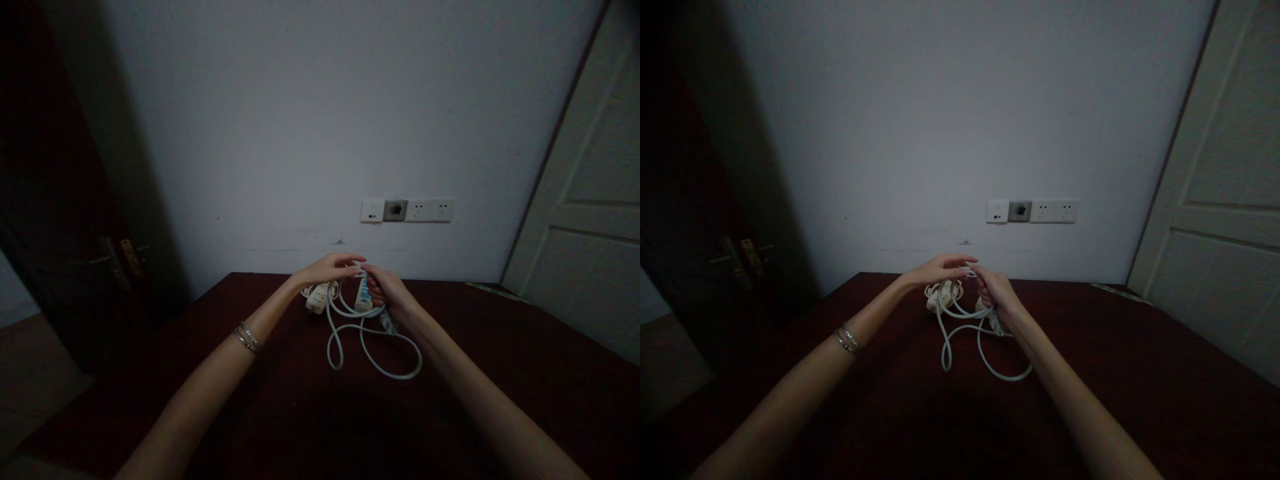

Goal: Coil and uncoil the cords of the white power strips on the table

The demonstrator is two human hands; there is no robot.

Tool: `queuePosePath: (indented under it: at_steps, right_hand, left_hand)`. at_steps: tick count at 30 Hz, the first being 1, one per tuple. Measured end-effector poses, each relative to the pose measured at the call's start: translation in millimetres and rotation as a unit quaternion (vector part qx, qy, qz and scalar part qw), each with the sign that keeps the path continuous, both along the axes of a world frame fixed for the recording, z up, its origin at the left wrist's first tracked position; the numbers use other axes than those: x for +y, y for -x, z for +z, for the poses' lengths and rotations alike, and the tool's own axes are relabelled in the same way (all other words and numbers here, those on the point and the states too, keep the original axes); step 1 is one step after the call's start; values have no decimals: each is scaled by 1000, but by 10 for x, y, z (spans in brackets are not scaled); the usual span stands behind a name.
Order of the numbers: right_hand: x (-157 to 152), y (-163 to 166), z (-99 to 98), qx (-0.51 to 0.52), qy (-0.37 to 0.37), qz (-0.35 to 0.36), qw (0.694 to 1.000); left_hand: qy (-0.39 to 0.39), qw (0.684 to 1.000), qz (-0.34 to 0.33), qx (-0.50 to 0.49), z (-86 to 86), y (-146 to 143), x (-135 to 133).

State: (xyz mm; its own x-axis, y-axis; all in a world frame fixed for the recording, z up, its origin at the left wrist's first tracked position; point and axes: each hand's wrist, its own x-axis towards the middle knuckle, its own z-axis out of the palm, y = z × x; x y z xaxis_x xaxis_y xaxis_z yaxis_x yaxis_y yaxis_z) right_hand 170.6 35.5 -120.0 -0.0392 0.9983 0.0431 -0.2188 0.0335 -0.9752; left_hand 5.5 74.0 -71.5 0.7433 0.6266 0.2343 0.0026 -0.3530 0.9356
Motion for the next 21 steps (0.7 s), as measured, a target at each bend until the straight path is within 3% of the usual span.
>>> queuePosePath:
  at_steps: [2, 4, 7, 12, 16, 21]
  right_hand:
    - [-34, 25, 27, 27, -9, 8, 1000]
    - [-72, 24, 59, 83, -18, 45, 995]
    - [-114, 0, 97, 187, -8, 110, 976]
    - [-99, -5, 81, 279, -14, 189, 941]
    - [-47, -32, 53, 224, -25, 228, 947]
    - [-32, -93, 83, 93, -15, 220, 971]
  left_hand:
    - [-35, 999, -16, 23, -6, -18, -21]
    - [-6, 999, -25, 20, -66, -15, 1]
    - [115, 992, -47, -29, -210, -4, 73]
    - [289, 936, -121, -157, -349, -49, 104]
    - [320, 921, -116, -189, -372, -63, 70]
    - [256, 946, -58, -191, -441, -18, 73]
